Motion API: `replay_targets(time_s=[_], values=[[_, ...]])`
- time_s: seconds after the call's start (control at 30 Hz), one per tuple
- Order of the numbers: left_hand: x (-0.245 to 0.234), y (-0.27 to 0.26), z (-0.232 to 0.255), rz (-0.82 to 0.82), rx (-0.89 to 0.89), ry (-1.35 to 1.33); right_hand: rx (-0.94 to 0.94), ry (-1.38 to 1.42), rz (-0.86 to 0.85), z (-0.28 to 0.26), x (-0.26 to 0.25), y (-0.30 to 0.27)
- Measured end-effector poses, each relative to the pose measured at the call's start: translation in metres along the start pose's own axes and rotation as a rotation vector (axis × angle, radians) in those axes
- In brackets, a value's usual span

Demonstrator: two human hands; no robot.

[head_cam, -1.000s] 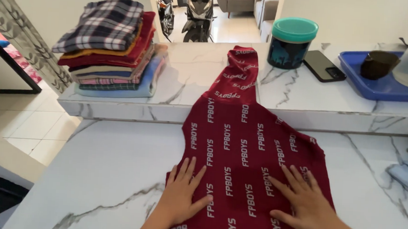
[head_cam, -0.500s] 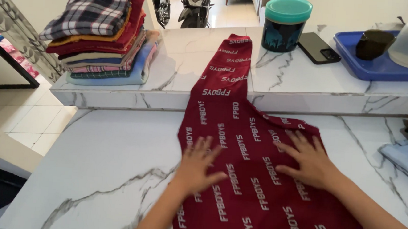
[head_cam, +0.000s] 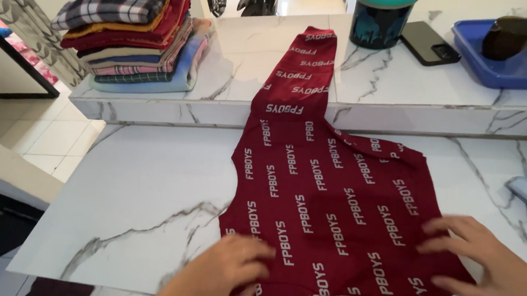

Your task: Folding various items of clothing on a counter.

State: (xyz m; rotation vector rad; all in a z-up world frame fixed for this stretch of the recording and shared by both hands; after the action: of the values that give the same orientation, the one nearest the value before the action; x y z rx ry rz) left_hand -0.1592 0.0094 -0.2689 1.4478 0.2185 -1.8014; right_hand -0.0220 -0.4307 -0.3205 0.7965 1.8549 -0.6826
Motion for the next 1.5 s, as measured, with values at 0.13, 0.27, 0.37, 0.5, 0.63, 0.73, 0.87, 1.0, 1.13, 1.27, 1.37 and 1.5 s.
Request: replay_targets(time_s=[0.13, 0.27, 0.37, 0.5, 0.63, 0.73, 0.87, 1.0, 1.13, 1.27, 1.37, 1.5], values=[[0.022, -0.034, -0.001, -0.169, 0.108, 0.05, 0.248, -0.087, -0.357, -0.013, 0.004, -0.015], [0.037, -0.052, -0.004, -0.101, 0.202, 0.164, 0.181, -0.178, -0.317, 0.034, 0.041, -0.031], [0.053, -0.066, -0.015, 0.013, 0.15, 0.119, 0.124, -0.209, -0.138, 0.076, 0.058, -0.042], [0.056, -0.077, -0.024, 0.136, 0.036, -0.084, 0.032, -0.156, 0.046, 0.102, 0.065, -0.051], [0.034, -0.06, -0.014, 0.139, -0.174, -0.279, 0.027, -0.074, 0.094, 0.107, 0.056, -0.049], [0.008, -0.031, -0.015, -0.007, -0.544, -0.376, -0.064, 0.093, 0.184, 0.108, 0.035, -0.043], [-0.003, -0.011, -0.064, 0.102, -0.712, -0.575, -0.008, 0.521, 0.244, 0.11, 0.006, -0.014], [0.032, 0.001, -0.14, 0.425, -0.644, -0.881, 0.361, 0.812, 0.276, 0.093, -0.01, 0.031], [0.028, 0.009, -0.139, 0.486, -0.906, -0.84, 0.531, 0.927, 0.247, 0.054, -0.018, 0.043], [0.015, -0.009, -0.129, 0.286, -1.138, -0.889, 0.649, 0.874, 0.196, 0.039, -0.024, 0.033], [0.005, -0.013, -0.109, 0.201, -1.121, -0.84, 0.656, 0.8, 0.187, 0.032, -0.026, 0.027], [-0.001, -0.01, -0.085, 0.128, -1.278, -0.636, 0.645, 0.715, 0.197, 0.044, -0.017, 0.028]])
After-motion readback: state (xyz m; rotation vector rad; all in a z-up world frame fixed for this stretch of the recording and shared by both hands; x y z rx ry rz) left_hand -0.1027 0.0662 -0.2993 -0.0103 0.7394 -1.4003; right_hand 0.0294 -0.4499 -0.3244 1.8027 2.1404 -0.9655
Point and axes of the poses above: each hand's wrist, its own y-axis towards the middle knuckle, its own x-axis out of the palm, z = x × y, the point moved 4 cm from there along y, towards the middle knuckle, and after that the axes turned 1 degree about z, right-handed, at the moved point
